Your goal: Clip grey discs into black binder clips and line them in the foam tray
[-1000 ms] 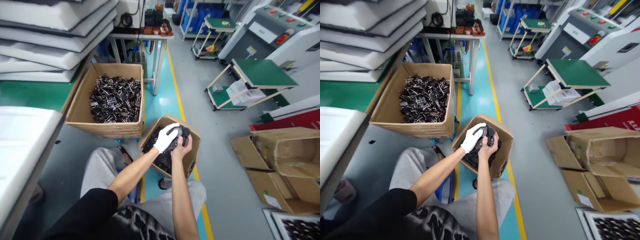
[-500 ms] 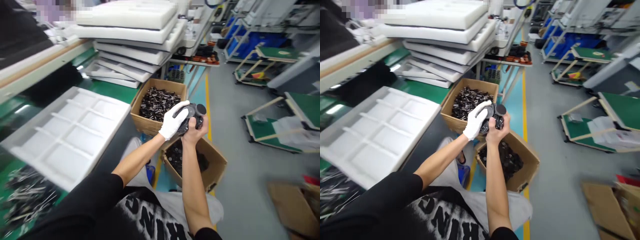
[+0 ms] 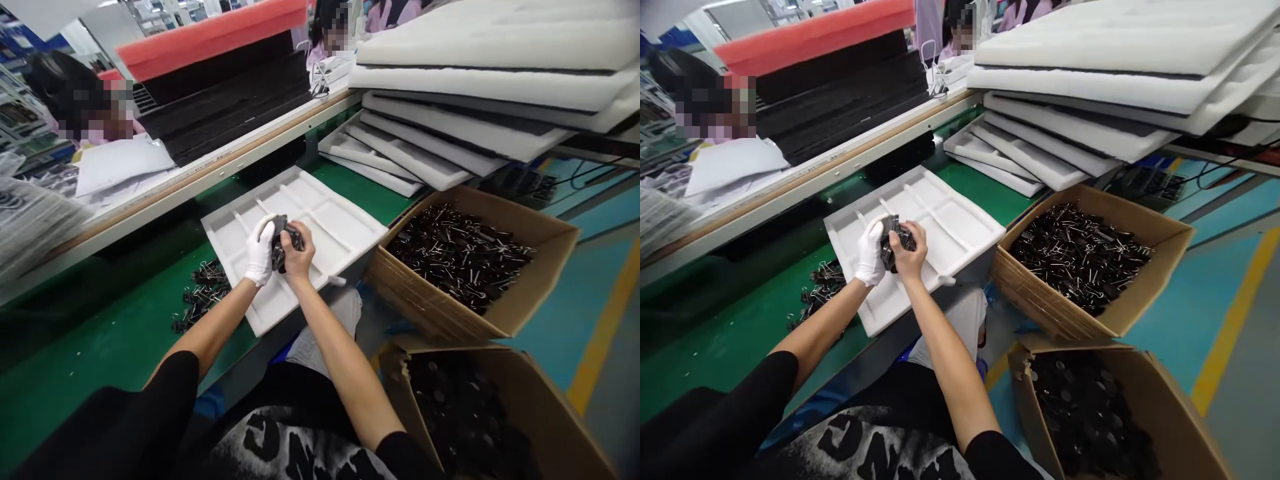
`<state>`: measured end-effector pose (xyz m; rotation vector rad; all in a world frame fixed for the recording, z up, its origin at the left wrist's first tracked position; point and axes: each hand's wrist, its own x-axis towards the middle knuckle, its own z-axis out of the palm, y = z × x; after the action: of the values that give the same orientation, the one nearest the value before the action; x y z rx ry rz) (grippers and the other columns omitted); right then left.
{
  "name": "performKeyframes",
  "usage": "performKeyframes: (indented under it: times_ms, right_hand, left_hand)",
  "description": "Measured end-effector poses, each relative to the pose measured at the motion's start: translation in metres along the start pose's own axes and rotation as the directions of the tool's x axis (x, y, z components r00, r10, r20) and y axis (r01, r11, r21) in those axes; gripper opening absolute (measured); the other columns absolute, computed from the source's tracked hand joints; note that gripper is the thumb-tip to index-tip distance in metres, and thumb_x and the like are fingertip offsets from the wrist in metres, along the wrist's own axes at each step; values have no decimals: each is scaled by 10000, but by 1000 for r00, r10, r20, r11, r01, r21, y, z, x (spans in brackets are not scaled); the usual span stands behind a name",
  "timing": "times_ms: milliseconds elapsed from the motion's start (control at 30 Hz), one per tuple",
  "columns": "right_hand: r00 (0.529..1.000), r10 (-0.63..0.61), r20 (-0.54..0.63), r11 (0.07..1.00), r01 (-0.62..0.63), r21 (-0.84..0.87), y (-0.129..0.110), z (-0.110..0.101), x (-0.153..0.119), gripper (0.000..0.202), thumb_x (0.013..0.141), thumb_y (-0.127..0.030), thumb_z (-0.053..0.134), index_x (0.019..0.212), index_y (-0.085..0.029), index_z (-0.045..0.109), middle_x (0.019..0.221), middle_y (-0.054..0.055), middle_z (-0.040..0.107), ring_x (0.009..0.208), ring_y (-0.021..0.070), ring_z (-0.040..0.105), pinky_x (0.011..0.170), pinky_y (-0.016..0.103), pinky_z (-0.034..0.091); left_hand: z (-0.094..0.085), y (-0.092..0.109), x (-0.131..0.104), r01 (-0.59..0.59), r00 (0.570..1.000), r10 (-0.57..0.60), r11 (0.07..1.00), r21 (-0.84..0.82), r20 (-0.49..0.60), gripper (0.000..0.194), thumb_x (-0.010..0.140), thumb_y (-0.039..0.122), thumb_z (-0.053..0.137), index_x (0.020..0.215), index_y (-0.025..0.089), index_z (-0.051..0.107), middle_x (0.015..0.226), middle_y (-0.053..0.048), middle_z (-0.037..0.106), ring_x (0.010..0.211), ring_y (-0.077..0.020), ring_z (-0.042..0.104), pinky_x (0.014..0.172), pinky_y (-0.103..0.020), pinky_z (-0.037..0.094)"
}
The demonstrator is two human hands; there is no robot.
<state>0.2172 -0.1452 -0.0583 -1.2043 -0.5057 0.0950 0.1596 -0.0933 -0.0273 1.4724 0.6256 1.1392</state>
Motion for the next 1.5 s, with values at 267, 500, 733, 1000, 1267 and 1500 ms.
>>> performKeyframes:
  times_ms: [267, 500, 733, 1000, 1267, 1500]
  right_hand:
    - [990, 98, 100, 992, -89, -85, 32, 21, -11, 438, 902, -613, 639, 989, -197, 743, 1099, 112, 775, 1107, 240, 700, 1086, 419, 539]
    - [982, 116, 151, 986, -96, -136, 37, 13, -11, 397, 905, -567, 680, 1032, -197, 748, 1194, 126, 779, 1193, 264, 704, 1138, 440, 519]
    - [902, 76, 425, 853, 162, -496, 37, 1, -10, 504, 1091, -458, 466, 1445, -124, 601, 1530, 198, 607, 1459, 339, 531, 1243, 565, 428]
    - [694, 126, 709, 783, 369, -501, 22, -34, 12, 477, 1113, -321, 466, 1538, -115, 530, 1573, 190, 562, 1457, 347, 535, 1220, 527, 455]
    - [582, 80, 809, 683, 559, -470, 10, -112, 19, 316, 1108, -296, 470, 1127, -171, 760, 1217, 122, 790, 1121, 330, 734, 1056, 555, 495]
    - [651, -28, 759, 680, 569, -462, 33, -129, 6, 325, 1091, -303, 501, 1050, -189, 802, 1431, 80, 736, 1187, 340, 737, 1119, 598, 395]
  left_hand:
    - [-37, -40, -8, 57, 992, -47, 995, 82, -117, 399, 870, 560, 791, 1069, 216, 762, 1222, -90, 772, 1243, -275, 701, 1187, -417, 519]
    - [-27, -53, -24, 65, 982, -41, 991, 121, -186, 422, 952, 598, 702, 1170, 239, 729, 1297, -78, 745, 1296, -267, 680, 1217, -419, 505]
    - [-38, -52, -18, 57, 985, -13, 965, 258, -172, 313, 1018, 313, 651, 1306, 189, 638, 1416, -94, 687, 1352, -210, 638, 1254, -375, 470]
    - [-62, -39, -1, 145, 989, -119, 805, 576, -83, 302, 994, 65, 587, 1275, 140, 668, 1343, -68, 726, 1294, -197, 644, 1216, -358, 478]
    - [-52, -11, -2, -130, 971, -90, 580, 804, 221, 407, 1059, 326, 630, 1422, 145, 609, 1540, -82, 604, 1472, -248, 471, 1359, -488, 239]
    - [-42, -29, -17, -260, 945, -66, 436, 862, 319, 476, 1068, 510, 539, 1407, 185, 613, 1454, -85, 679, 1409, -294, 549, 1295, -558, 320]
